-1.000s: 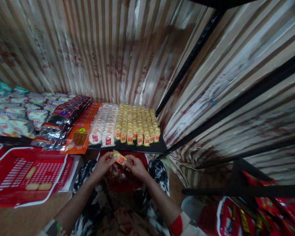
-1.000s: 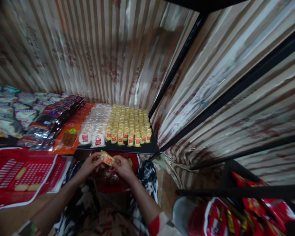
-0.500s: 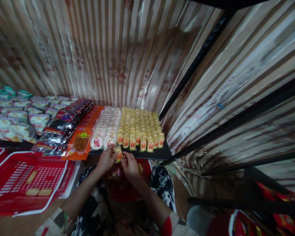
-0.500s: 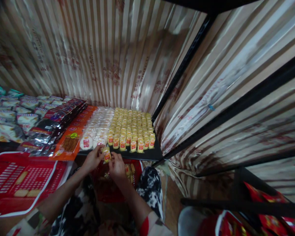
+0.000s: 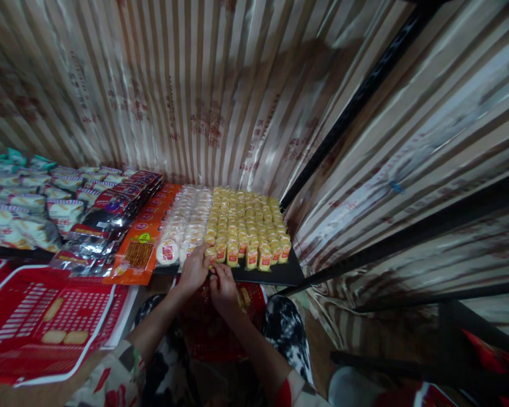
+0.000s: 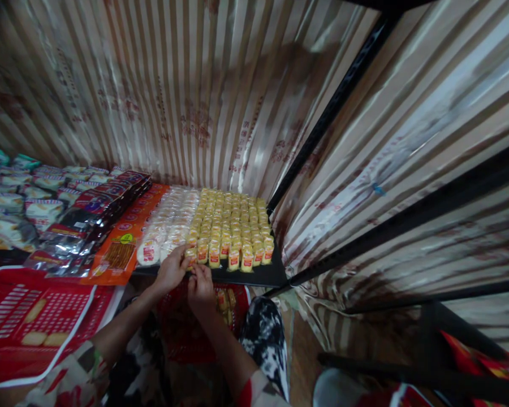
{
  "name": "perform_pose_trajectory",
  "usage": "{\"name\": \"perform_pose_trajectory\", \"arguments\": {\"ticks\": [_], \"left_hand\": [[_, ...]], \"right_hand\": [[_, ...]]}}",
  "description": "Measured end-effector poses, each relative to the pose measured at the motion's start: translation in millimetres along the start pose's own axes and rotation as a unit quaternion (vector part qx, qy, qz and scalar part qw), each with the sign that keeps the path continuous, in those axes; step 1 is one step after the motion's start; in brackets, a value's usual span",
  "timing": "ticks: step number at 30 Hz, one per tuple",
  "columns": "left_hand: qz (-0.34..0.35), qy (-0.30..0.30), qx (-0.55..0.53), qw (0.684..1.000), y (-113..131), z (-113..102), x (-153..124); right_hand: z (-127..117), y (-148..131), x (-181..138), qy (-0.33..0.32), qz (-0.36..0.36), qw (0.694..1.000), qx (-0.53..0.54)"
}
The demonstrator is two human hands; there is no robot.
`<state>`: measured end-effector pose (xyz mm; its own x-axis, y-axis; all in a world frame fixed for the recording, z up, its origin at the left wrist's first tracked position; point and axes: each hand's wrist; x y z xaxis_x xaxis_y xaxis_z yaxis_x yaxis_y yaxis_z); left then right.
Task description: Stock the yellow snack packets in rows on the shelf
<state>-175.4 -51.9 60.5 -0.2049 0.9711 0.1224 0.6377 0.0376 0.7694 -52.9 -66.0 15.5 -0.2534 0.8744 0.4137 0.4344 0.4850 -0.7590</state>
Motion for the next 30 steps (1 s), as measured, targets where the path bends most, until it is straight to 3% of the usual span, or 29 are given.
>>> {"name": "perform_pose_trajectory", "arguments": {"ticks": [12,17,24,30], "left_hand": [[-0.051,0.095,-0.064,0.992,-16,16,-5],[-0.031,0.08,-0.037,0.996,-16,20,-6],[-0.054,0.064,0.027,0.996,-12,20,2],[-0.044,0.091,0.047,0.994,-12,23,3]], "right_hand": [[12,4,0,0.009,-0.014,0.999,-0.037],[15,7,1,0.005,0.003,0.999,-0.041],[13,14,4,-0.027,-0.013,0.999,-0.039],[5,7,2,-0.014,-0.01,1.0,-0.008]]}}
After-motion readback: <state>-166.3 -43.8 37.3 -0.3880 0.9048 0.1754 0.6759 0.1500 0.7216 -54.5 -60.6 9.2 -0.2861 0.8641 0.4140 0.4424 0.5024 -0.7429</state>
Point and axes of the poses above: each hand's wrist, its own x-axis towards the middle knuckle, its own z-axis out of the palm, y = z × x, and after that the axes turned 4 degrees about -z, right-handed
